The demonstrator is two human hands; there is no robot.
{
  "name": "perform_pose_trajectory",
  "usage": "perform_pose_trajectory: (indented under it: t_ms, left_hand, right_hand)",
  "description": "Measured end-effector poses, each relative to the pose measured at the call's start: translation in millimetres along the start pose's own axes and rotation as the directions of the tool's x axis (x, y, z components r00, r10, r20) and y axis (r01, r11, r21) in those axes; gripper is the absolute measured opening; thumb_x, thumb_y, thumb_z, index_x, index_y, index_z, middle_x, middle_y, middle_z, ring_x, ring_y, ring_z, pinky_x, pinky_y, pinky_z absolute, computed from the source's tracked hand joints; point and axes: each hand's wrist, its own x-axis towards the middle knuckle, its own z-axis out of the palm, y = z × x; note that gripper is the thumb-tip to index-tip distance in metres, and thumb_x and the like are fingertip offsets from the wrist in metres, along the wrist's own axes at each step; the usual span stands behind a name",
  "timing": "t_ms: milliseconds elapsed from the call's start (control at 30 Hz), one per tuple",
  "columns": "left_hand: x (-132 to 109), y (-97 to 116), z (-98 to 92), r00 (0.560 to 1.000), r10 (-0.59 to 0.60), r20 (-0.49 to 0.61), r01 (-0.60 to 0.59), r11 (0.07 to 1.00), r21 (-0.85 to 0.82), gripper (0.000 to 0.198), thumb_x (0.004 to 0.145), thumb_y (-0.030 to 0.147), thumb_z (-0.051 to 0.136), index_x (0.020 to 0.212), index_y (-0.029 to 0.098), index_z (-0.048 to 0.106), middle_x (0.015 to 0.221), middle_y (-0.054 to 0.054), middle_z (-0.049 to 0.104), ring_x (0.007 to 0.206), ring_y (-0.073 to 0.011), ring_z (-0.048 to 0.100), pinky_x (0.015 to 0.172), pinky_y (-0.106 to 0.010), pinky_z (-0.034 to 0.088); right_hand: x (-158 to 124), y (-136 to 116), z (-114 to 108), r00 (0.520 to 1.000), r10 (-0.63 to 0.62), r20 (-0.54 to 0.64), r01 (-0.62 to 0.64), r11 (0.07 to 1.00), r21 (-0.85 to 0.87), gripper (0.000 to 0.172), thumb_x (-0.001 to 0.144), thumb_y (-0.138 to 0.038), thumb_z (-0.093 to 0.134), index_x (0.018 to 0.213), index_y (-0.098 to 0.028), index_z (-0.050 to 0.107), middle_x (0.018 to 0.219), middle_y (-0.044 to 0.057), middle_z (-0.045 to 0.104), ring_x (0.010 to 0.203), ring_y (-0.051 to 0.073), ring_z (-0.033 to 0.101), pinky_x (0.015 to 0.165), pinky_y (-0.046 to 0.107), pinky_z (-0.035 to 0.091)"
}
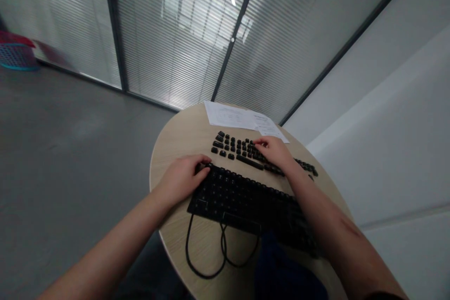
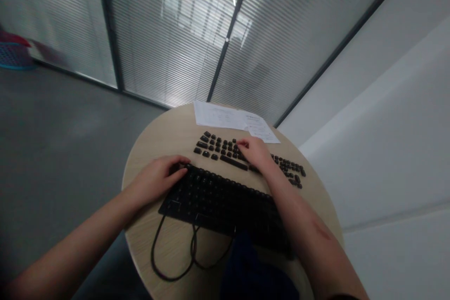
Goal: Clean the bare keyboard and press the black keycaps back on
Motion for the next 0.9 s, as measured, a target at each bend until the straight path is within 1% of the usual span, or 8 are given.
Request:
perform_pose_trajectory:
  t_ms: [100,233,433,600,667,733,800,900]
  left_hand:
    - [0,-2,-0.9,1.000,0.011,0.001,-0.011,1.000,-0.021,0.032,0.094,0.039,0.050,0.113,0.024,0.071,0.115,-0.009,0.077,0.105,-0.0261,0.070,0.101,-0.047,0.052]
    - [-1,-3,-2.6,1.000,0.003,0.019,-0.003,0.999,-0.035,0.031,0.094,0.039,0.051,0.112,0.025,0.071,0.116,-0.008,0.077,0.107,-0.0274,0.070,0.100,-0.047,0.052]
    - [0,-1,-3.5,0.999,-0.002,0.051,0.004,0.999,-0.044,0.032,0.094,0.039,0.049,0.112,0.025,0.072,0.115,-0.007,0.077,0.108,-0.0277,0.069,0.102,-0.048,0.051]
    - [1,0,-4.7,0.998,-0.011,0.069,0.013,0.999,-0.038,0.030,0.094,0.037,0.051,0.112,0.025,0.072,0.112,-0.006,0.077,0.107,-0.0271,0.069,0.100,-0.047,0.051]
    - [1,0,-4.9,0.997,-0.017,0.074,0.019,0.999,-0.031,0.029,0.093,0.036,0.052,0.112,0.025,0.072,0.112,-0.006,0.077,0.106,-0.0270,0.069,0.099,-0.046,0.052]
    - [1,-1,-4.4,0.997,-0.025,0.076,0.027,0.999,-0.029,0.029,0.093,0.036,0.053,0.113,0.025,0.071,0.113,-0.006,0.077,0.107,-0.0269,0.069,0.100,-0.046,0.052]
    - [1,-2,-3.1,0.997,-0.028,0.068,0.030,0.999,-0.026,0.029,0.092,0.035,0.055,0.113,0.025,0.071,0.114,-0.006,0.077,0.107,-0.0267,0.069,0.100,-0.046,0.052]
    - [1,-2,-0.8,0.998,-0.025,0.050,0.027,0.999,-0.026,0.028,0.090,0.033,0.057,0.113,0.025,0.071,0.114,-0.006,0.077,0.106,-0.0262,0.069,0.100,-0.045,0.051]
  right_hand:
    - [42,27,13,0.989,0.123,0.078,-0.119,0.992,-0.049,0.018,0.089,-0.022,0.070,0.103,-0.021,0.082,0.099,0.008,0.080,0.091,0.022,0.071,0.087,0.034,0.053]
    - [72,42,28,0.984,0.122,0.128,-0.114,0.991,-0.069,0.017,0.085,-0.022,0.074,0.100,-0.020,0.082,0.098,0.007,0.080,0.094,0.021,0.072,0.088,0.031,0.052]
    - [88,44,42,0.969,0.098,0.228,-0.086,0.994,-0.064,0.014,0.079,-0.021,0.079,0.093,-0.021,0.083,0.088,0.003,0.080,0.086,0.018,0.072,0.080,0.027,0.051]
    - [92,35,47,0.972,0.102,0.213,-0.094,0.994,-0.049,0.013,0.080,-0.020,0.077,0.092,-0.020,0.082,0.086,0.003,0.080,0.084,0.018,0.072,0.079,0.027,0.051]
    - [85,25,42,0.983,0.106,0.148,-0.101,0.994,-0.040,0.015,0.081,-0.022,0.076,0.095,-0.020,0.082,0.089,0.005,0.080,0.085,0.020,0.071,0.082,0.030,0.051]
    - [67,12,34,0.997,0.076,0.032,-0.077,0.997,0.020,0.016,0.083,-0.026,0.075,0.096,-0.020,0.082,0.091,0.006,0.079,0.086,0.021,0.071,0.085,0.033,0.052]
    - [35,-4,25,0.996,0.025,-0.081,-0.014,0.990,0.141,0.017,0.083,-0.032,0.076,0.096,-0.022,0.082,0.090,0.005,0.079,0.084,0.021,0.071,0.084,0.035,0.053]
    - [-30,-30,17,0.988,-0.075,-0.138,0.115,0.944,0.310,0.017,0.085,-0.036,0.076,0.096,-0.025,0.081,0.093,0.004,0.080,0.084,0.022,0.072,0.080,0.036,0.055]
